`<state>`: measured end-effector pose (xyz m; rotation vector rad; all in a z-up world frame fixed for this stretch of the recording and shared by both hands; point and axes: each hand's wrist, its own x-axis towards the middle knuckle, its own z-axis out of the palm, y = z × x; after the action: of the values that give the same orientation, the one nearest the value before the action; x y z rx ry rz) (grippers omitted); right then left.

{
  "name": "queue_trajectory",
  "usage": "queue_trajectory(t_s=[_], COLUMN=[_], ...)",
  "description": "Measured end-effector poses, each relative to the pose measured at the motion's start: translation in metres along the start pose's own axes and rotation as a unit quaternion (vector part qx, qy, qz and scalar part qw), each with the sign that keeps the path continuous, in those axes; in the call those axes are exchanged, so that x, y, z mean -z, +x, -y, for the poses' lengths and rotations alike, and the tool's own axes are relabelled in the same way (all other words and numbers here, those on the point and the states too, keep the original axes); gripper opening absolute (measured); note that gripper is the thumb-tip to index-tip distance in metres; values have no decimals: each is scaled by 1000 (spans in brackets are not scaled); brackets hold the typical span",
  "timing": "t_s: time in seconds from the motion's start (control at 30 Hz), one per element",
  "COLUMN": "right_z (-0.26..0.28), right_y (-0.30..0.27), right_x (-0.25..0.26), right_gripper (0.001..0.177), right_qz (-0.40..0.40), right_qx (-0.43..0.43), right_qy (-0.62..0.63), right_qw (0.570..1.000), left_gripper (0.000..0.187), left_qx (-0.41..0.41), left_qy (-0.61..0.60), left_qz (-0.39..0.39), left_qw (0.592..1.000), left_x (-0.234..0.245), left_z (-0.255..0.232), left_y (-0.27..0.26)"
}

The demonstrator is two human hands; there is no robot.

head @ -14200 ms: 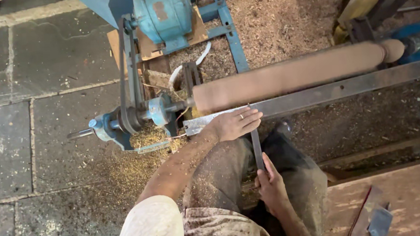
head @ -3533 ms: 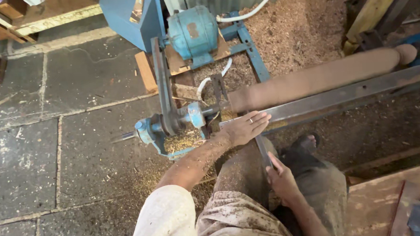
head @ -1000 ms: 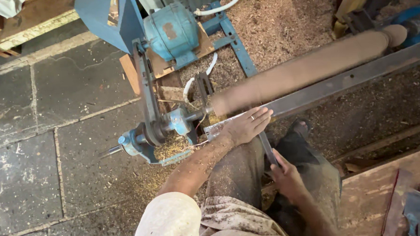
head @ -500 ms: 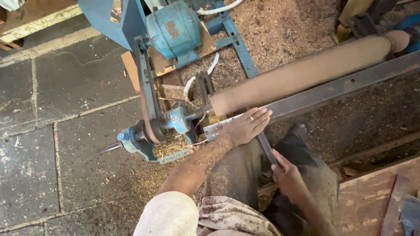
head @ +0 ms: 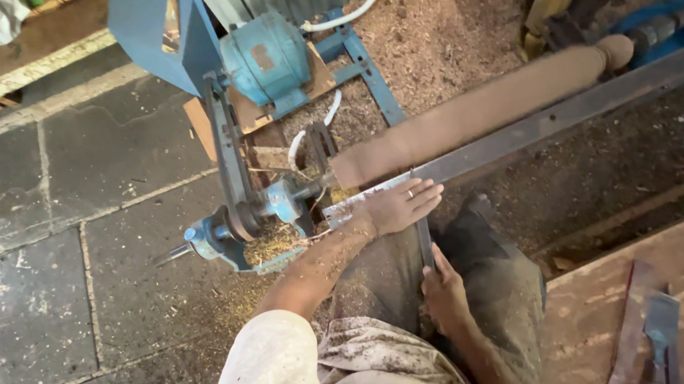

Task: The person shapes a cylindrical wooden piece mounted on a lathe using a chisel and sandpaper. They carve grooves into the wood and smooth the surface while the lathe rotates.

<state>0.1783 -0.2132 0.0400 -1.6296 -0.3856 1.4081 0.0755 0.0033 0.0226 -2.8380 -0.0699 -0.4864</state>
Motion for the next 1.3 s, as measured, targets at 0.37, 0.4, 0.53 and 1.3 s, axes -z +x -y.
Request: queue_trajectory(t_s=[0.37, 0.4, 0.53, 1.3], right_z=[5, 7, 13, 11], right_y=[17, 18, 23, 28], right_x=[20, 23, 29, 36], right_gripper=[58, 58, 56, 55], right_qz=[26, 31, 40, 27], right_qx=[28, 32, 37, -2], right_qy=[-68, -67, -71, -97], right_qw=[997, 997, 996, 995], left_gripper=[44, 44, 45, 48], left_qx=[44, 46, 45, 59], left_qy=[-28, -26, -16, 42], left_qz=[-39, -43, -57, -21], left_qw=[998, 998, 997, 997], left_x=[-1, -1, 0, 10], left_z=[-1, 0, 3, 1], left_y=[4, 5, 5, 5])
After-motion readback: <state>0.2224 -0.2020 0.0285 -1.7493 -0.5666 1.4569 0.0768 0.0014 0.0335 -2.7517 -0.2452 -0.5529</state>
